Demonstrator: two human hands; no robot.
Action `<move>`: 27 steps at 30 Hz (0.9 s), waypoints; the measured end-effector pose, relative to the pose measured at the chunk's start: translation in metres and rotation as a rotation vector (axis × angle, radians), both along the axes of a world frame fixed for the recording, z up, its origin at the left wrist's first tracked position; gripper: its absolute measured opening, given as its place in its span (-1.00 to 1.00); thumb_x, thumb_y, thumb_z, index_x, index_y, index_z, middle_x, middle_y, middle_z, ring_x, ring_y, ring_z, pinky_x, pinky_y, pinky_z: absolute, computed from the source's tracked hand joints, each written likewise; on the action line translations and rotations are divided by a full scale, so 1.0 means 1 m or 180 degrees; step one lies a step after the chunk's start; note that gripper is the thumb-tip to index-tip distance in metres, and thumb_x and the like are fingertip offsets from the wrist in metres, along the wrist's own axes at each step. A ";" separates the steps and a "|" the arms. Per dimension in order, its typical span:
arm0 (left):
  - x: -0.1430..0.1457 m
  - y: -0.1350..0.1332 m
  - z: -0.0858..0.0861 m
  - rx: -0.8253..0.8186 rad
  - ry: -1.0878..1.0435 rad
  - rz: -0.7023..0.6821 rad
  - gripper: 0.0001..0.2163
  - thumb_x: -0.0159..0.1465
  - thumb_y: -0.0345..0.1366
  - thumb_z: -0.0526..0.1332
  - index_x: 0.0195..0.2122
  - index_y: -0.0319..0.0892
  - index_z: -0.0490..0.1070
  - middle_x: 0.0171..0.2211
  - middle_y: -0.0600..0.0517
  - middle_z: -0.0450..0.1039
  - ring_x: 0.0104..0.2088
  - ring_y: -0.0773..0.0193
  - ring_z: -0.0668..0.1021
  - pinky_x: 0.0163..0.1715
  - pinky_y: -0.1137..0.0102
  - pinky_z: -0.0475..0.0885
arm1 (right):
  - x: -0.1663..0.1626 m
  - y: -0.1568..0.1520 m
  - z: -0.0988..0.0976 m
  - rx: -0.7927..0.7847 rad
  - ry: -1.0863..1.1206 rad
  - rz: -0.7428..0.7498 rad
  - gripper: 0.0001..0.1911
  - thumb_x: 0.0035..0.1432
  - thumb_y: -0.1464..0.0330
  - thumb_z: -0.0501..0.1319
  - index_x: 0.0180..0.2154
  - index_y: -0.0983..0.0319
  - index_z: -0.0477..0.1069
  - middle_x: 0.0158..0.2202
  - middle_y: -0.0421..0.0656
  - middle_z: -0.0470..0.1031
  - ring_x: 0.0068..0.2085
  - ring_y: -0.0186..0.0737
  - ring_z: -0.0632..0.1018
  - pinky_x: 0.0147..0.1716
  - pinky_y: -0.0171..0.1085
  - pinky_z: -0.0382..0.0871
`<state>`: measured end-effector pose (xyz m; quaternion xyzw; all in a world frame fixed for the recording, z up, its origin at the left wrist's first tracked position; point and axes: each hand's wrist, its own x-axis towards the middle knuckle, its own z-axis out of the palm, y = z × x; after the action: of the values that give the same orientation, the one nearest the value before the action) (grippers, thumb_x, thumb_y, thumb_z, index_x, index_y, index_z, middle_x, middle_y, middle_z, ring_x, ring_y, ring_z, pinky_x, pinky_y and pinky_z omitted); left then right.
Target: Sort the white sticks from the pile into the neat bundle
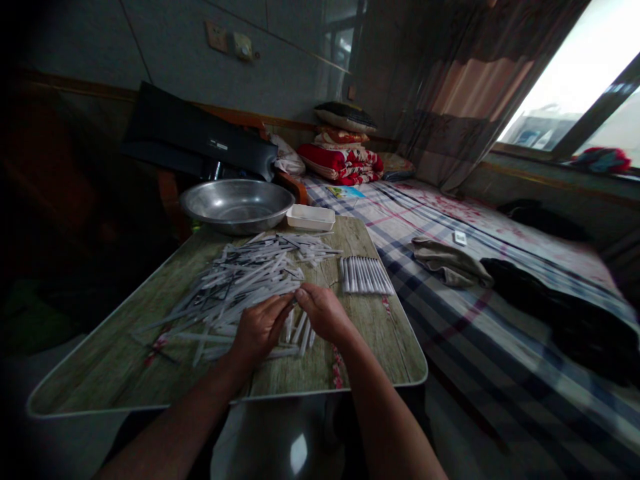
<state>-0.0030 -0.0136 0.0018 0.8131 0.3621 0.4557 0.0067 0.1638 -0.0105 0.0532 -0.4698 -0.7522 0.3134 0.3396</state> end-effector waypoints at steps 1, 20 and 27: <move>0.000 0.000 0.001 -0.0010 -0.0056 -0.0037 -0.72 0.38 -0.33 0.03 0.01 -0.23 0.44 -0.17 -0.11 0.59 -0.20 0.20 0.63 -0.17 0.36 0.52 | 0.000 0.000 -0.001 -0.0026 0.0064 0.0019 -0.64 0.30 0.20 -0.03 -0.51 0.20 0.14 -0.58 -0.29 0.18 -0.50 -0.36 0.22 -0.48 -0.34 0.07; -0.002 -0.006 0.005 -0.0942 -0.0533 0.0023 -0.66 0.39 -0.29 0.00 0.16 -0.11 0.29 -0.17 -0.02 0.58 -0.20 0.25 0.62 -0.17 0.38 0.50 | -0.013 -0.003 -0.009 -0.1851 0.2589 0.0448 -0.69 0.12 0.10 0.22 -0.37 0.21 0.25 -0.61 -0.33 0.18 -0.63 -0.42 0.22 -0.71 -0.41 0.09; 0.002 -0.009 0.006 -0.1233 -0.0694 -0.0387 -0.74 0.39 -0.30 -0.01 0.04 -0.11 0.34 -0.44 0.07 0.50 -0.41 0.32 0.56 -0.36 0.46 0.43 | -0.011 0.023 -0.022 -0.1889 0.2700 -0.0241 -0.76 -0.10 0.27 0.24 -0.37 0.20 0.24 -0.57 -0.32 0.28 -0.62 -0.40 0.31 -0.71 -0.42 0.13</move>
<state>-0.0011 -0.0226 0.0079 0.7629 0.3902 0.4617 0.2292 0.1531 0.0120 0.0307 -0.4044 -0.4097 0.6636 0.4778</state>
